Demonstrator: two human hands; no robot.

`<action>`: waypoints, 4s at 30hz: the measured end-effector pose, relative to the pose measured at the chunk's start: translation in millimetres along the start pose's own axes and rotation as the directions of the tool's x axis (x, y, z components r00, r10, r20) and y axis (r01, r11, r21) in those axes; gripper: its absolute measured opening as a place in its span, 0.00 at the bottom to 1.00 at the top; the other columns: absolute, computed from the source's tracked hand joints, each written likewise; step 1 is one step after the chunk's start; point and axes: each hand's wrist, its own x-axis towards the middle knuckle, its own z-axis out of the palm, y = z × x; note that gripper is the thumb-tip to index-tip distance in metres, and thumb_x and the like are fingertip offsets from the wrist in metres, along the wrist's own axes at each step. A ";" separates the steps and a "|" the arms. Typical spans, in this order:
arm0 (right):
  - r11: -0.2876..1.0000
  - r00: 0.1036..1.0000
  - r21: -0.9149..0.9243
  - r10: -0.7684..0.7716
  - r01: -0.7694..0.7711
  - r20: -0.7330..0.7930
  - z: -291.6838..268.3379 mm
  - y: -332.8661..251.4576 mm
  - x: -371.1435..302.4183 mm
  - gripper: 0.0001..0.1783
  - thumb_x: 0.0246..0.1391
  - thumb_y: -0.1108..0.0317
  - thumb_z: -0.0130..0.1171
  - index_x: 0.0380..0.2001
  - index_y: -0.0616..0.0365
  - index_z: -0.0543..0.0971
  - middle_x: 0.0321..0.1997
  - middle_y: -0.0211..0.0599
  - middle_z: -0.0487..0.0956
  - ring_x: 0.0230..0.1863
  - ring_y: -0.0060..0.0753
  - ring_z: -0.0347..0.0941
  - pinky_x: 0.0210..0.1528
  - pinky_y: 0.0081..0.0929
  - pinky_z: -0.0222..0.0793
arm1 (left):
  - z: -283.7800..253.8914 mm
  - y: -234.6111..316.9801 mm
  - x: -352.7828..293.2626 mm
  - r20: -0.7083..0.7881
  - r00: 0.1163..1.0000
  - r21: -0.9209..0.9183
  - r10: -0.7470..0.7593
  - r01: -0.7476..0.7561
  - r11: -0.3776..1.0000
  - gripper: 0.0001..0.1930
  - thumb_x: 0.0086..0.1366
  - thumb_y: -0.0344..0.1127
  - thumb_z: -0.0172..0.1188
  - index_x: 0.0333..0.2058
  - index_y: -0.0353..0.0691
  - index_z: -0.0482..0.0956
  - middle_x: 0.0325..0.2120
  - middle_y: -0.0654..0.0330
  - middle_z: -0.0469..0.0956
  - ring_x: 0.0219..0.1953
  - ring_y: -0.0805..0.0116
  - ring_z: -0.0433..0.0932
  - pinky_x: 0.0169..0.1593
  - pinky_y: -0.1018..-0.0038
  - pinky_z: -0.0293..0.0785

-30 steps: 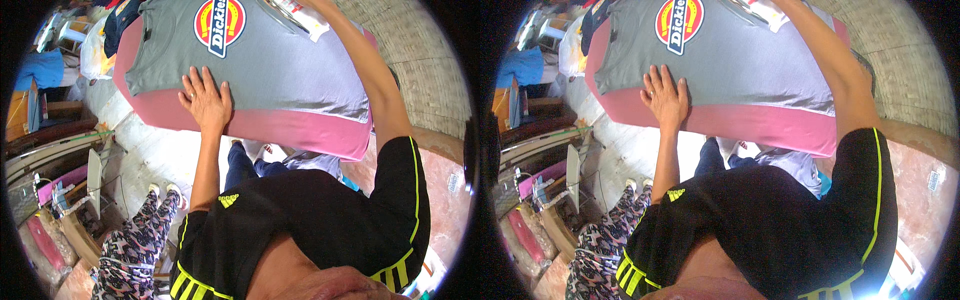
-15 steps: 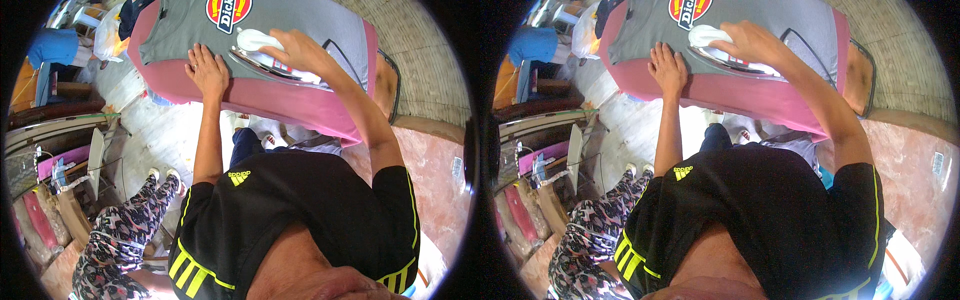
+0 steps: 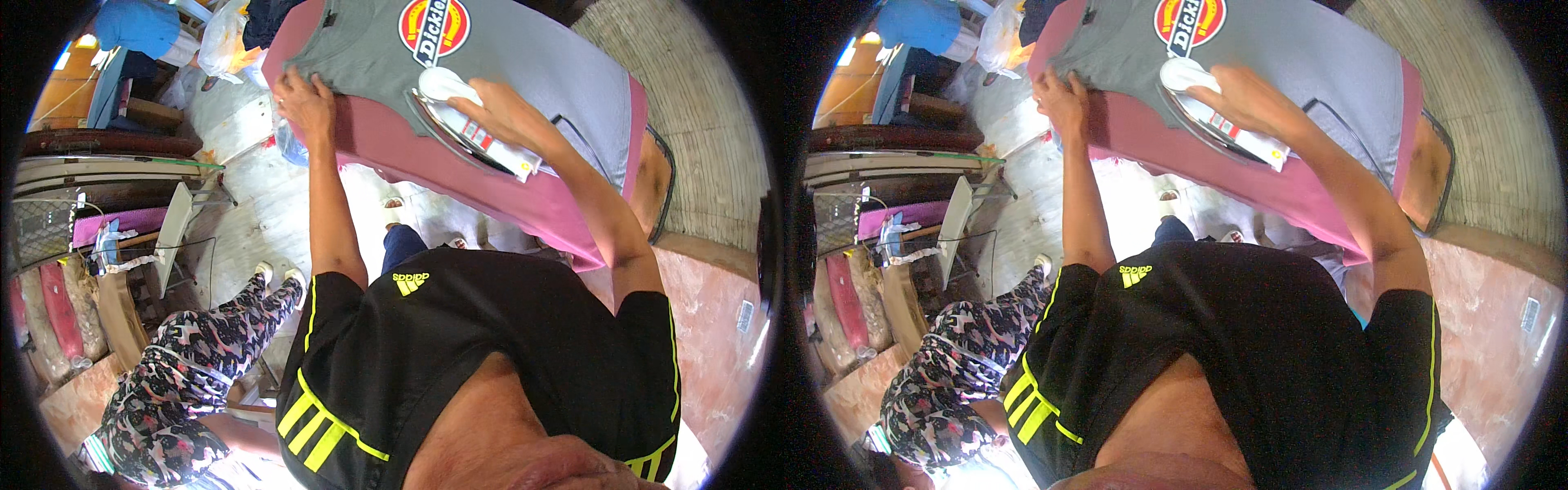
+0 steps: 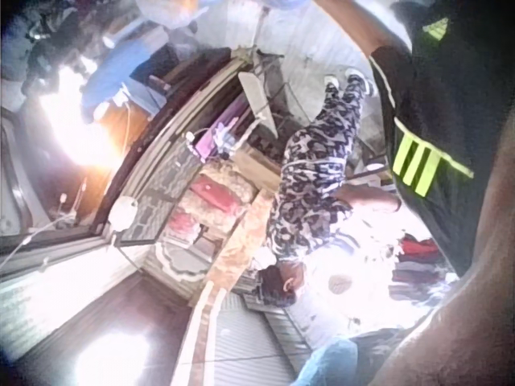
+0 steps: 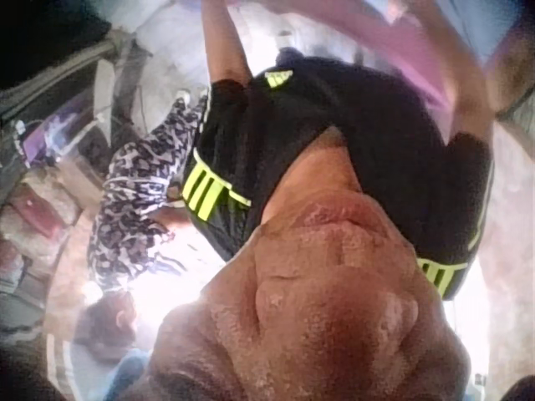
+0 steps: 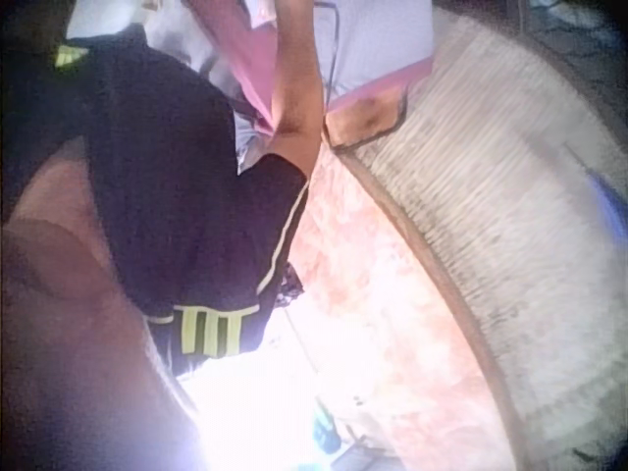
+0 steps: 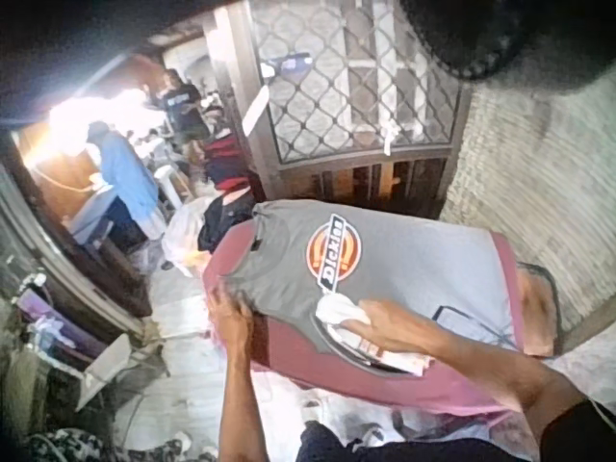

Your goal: The person irons a gray t-shirt on a pink ironing board. They use a white steam iron to press the front and back of the shirt, frequently adjusting the fabric and flipping the garment to ensure all areas are smoothed.

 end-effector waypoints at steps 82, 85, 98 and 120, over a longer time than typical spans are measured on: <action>0.865 0.900 -0.334 -0.426 0.375 -0.091 68.0 120.1 -48.8 0.24 0.61 0.56 0.59 0.55 0.60 0.73 0.58 0.58 0.74 0.59 0.52 0.71 0.60 0.46 0.65 | -46.9 215.5 -83.5 -0.045 0.847 -0.792 0.529 -0.353 0.498 0.18 0.55 0.46 0.66 0.43 0.46 0.84 0.43 0.57 0.81 0.49 0.54 0.78 0.52 0.59 0.70; 0.997 0.995 0.026 0.065 -0.067 0.080 20.5 35.6 -39.1 0.24 0.63 0.54 0.59 0.49 0.65 0.74 0.41 0.66 0.81 0.43 0.66 0.78 0.45 0.52 0.73 | -44.5 166.9 -54.5 -0.072 0.906 -0.690 0.417 -0.347 0.635 0.14 0.59 0.39 0.62 0.44 0.44 0.84 0.43 0.54 0.82 0.50 0.52 0.76 0.55 0.58 0.69; 0.971 0.999 0.241 -0.013 0.001 0.049 21.4 35.7 8.3 0.19 0.65 0.57 0.60 0.38 0.67 0.75 0.30 0.57 0.80 0.30 0.44 0.79 0.35 0.39 0.70 | 41.6 -57.7 12.1 0.261 0.909 0.171 -0.326 0.289 0.942 0.24 0.59 0.51 0.67 0.48 0.41 0.83 0.50 0.45 0.77 0.55 0.43 0.75 0.57 0.50 0.70; 0.956 0.947 0.189 -0.260 0.225 0.188 93.2 -95.9 214.6 0.27 0.66 0.48 0.53 0.38 0.68 0.75 0.36 0.68 0.79 0.39 0.69 0.77 0.41 0.52 0.70 | -23.7 -77.2 91.0 0.061 0.979 -0.535 -0.196 0.198 0.821 0.16 0.75 0.41 0.54 0.41 0.35 0.86 0.32 0.57 0.83 0.36 0.74 0.79 0.39 0.74 0.75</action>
